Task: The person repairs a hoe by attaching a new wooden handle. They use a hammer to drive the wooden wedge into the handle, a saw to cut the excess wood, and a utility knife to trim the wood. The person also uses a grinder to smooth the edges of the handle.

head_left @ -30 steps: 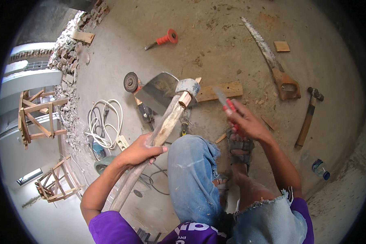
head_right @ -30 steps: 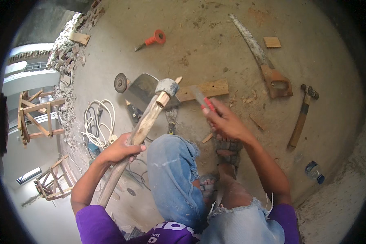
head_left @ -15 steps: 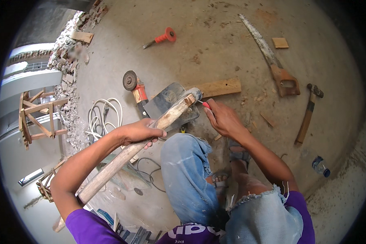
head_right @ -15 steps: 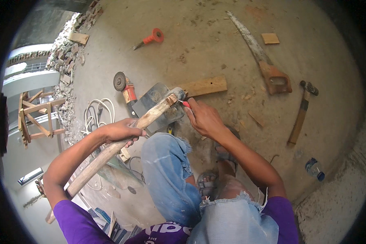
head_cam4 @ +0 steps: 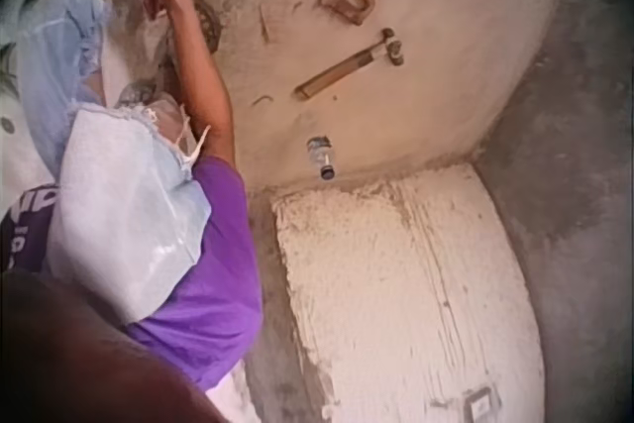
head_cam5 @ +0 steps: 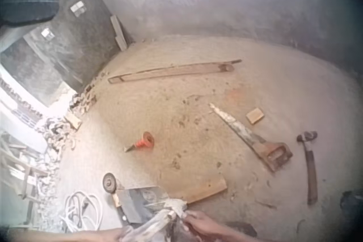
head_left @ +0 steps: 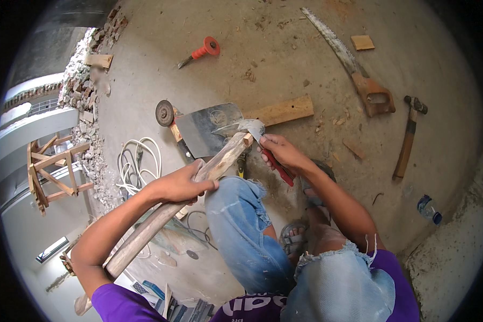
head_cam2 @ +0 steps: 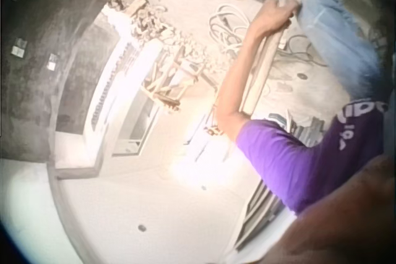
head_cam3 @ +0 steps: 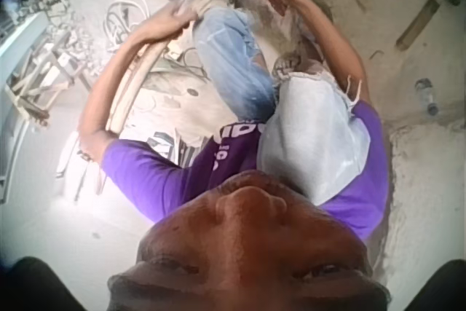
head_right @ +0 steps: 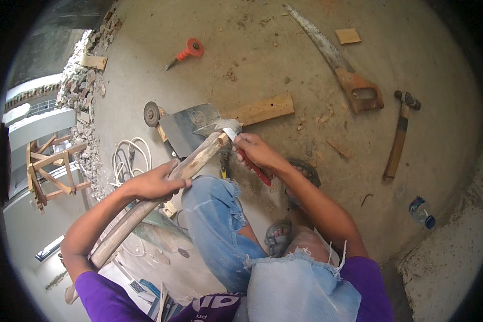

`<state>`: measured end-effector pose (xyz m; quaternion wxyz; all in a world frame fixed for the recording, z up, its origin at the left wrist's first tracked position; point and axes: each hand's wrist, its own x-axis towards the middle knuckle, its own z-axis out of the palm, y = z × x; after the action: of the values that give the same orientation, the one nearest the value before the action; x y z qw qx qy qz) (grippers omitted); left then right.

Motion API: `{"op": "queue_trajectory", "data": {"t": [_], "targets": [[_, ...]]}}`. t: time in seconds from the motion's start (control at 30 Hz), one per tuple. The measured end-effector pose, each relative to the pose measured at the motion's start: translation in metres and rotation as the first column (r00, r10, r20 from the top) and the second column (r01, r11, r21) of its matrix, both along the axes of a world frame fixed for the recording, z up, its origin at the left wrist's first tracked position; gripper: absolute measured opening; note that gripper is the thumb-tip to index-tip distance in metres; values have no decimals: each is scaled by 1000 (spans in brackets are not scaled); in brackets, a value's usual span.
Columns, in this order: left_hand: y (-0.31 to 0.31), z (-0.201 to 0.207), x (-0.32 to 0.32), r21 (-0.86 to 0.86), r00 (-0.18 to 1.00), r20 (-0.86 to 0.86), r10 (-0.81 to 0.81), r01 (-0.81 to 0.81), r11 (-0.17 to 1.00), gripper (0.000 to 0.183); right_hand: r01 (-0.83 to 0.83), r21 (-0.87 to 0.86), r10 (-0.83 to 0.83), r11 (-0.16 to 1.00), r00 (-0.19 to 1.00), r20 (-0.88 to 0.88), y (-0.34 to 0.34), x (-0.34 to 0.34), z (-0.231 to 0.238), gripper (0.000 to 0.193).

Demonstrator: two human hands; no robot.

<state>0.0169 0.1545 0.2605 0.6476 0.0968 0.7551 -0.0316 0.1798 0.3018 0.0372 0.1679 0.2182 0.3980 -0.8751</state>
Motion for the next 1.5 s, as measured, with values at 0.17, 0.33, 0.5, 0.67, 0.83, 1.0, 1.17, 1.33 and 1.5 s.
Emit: {"op": "queue_trajectory", "data": {"t": [0.17,0.33,0.5,0.67,0.83,1.0,1.17,1.33,1.5], "targets": [[-30,-17,23,300,973,-152,-171,210,931,74,19,206,-36,978,996,77,-4,-4,10,41],[-22,-18,54,264,977,-190,-100,149,953,73,25,427,-56,904,997,59,-5,7,12,48],[-35,-31,87,378,970,-242,25,70,923,61,-44,368,-1,929,992,123,-2,14,13,49],[-44,-49,118,389,950,-184,252,-165,906,55,-29,346,3,938,997,77,-9,27,12,50],[-57,-59,124,424,940,-221,261,-148,893,53,34,347,-61,937,996,68,-8,27,15,49],[-52,-54,122,447,938,-185,293,-186,875,53,91,512,-75,854,996,-51,-12,15,5,48],[-51,-50,124,444,940,-253,229,-98,891,55,-94,489,46,867,993,109,-10,26,13,55],[-46,-49,123,357,939,-242,246,-150,922,55,35,377,-54,926,998,41,-15,25,19,49],[-51,-55,121,413,940,-228,255,-143,899,55,-54,459,40,887,998,41,-18,52,17,52]]}}
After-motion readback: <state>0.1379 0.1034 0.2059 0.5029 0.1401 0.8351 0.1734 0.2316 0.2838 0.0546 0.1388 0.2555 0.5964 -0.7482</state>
